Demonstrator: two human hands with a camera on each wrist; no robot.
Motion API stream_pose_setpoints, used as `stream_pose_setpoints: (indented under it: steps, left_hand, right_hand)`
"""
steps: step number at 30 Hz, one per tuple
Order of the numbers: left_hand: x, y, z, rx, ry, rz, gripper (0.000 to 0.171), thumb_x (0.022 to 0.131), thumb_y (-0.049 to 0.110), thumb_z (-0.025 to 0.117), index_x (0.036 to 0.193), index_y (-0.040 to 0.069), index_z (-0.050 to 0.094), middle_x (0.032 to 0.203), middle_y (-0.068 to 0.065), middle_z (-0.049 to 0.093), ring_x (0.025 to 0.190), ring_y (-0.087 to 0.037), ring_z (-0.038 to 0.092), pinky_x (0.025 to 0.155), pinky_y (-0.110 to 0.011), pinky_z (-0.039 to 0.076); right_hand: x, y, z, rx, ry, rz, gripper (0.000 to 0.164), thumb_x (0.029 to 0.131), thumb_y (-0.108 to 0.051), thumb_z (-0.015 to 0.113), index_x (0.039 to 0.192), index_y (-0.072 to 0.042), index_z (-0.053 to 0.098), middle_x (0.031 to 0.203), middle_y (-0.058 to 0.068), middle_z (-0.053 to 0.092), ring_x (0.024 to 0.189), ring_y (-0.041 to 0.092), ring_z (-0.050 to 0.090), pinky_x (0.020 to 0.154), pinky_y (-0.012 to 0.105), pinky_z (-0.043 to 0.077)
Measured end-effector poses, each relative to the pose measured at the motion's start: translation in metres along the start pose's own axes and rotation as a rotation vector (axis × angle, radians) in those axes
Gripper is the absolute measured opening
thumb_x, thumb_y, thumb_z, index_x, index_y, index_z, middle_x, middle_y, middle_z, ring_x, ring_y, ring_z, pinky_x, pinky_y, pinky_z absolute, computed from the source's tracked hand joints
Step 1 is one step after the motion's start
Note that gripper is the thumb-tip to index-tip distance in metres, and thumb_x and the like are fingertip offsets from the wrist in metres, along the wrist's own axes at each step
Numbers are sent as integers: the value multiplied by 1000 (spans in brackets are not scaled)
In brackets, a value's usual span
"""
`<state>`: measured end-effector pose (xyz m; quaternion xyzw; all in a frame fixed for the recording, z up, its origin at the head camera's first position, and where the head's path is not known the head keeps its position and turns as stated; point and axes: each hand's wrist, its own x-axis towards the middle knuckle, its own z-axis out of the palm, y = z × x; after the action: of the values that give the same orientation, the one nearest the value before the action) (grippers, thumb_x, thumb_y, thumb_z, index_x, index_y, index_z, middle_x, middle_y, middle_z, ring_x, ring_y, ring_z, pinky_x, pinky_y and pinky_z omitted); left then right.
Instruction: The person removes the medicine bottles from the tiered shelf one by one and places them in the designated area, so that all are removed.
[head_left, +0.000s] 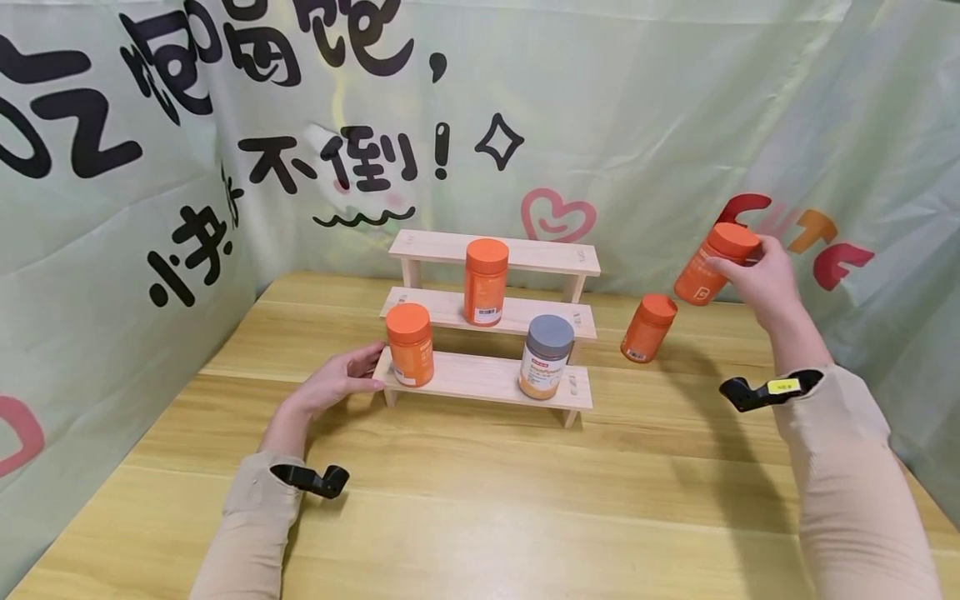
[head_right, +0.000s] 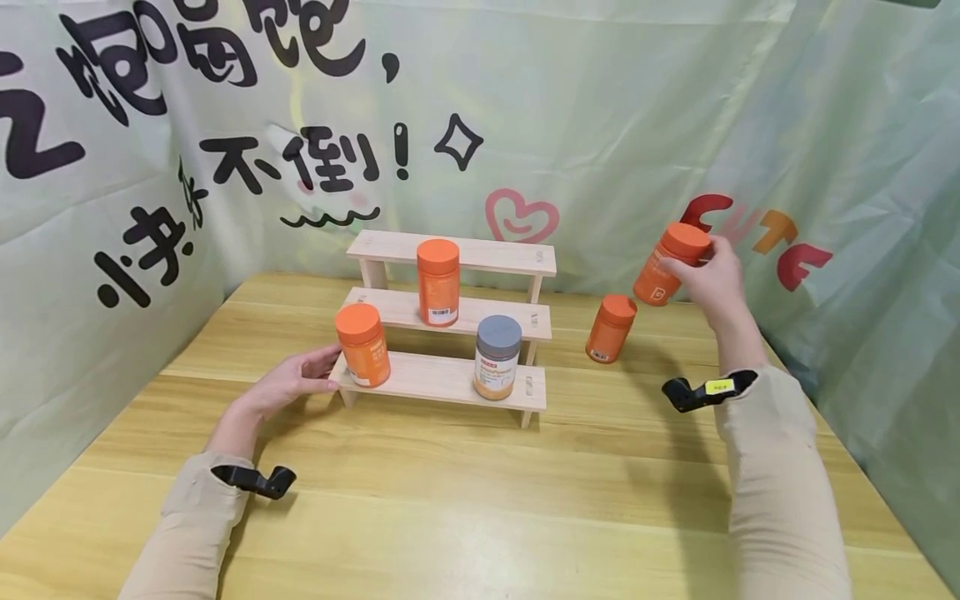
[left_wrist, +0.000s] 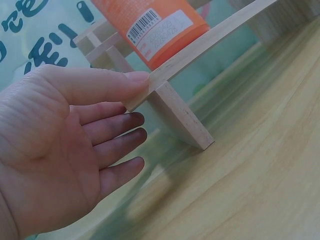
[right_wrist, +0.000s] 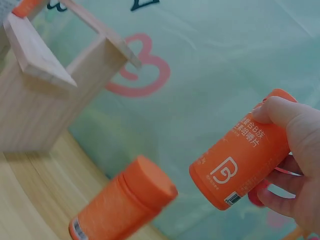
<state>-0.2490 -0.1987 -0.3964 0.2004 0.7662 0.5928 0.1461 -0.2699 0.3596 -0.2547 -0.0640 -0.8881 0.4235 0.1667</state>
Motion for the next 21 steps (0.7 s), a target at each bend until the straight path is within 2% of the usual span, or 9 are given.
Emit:
stream_pose_setpoints:
  steps: [4, 10, 16, 21]
  left_hand:
    - [-1, 1, 0, 20, 1, 3, 76, 85, 7, 63, 144, -9, 18, 148, -27, 20, 134, -41, 23, 109, -50, 19]
    - [-1, 1, 0, 34, 0, 7, 76, 85, 7, 63, 143, -10, 18, 148, -27, 19, 134, -42, 22, 109, -50, 19]
    - [-1, 0, 0, 9, -1, 10, 75, 85, 6, 63, 143, -9, 18, 148, -26, 19, 134, -40, 21, 109, -50, 19]
    - [-1, 0, 0, 15, 2, 10, 76, 85, 8, 63, 143, -9, 19, 148, -26, 20, 134, -40, 22, 109, -49, 19]
  right_hand:
    - [-4, 16, -6, -14, -2, 34, 76, 88, -42, 57, 138, 4, 24, 112, -2, 40, 92, 9, 40, 81, 27, 40]
    - [-10, 36, -9, -30, -3, 59, 78, 88, -42, 57, 139, 6, 22, 116, 6, 40, 92, 11, 39, 79, 26, 39]
    - [-15, 54, -5, -66, -15, 79, 81, 88, -44, 56, 139, 9, 21, 128, 23, 37, 101, 27, 40, 80, 33, 40]
    - [-19, 68, 3, -76, -9, 86, 78, 88, -40, 57, 138, 10, 23, 132, 27, 36, 105, 30, 41, 76, 28, 39]
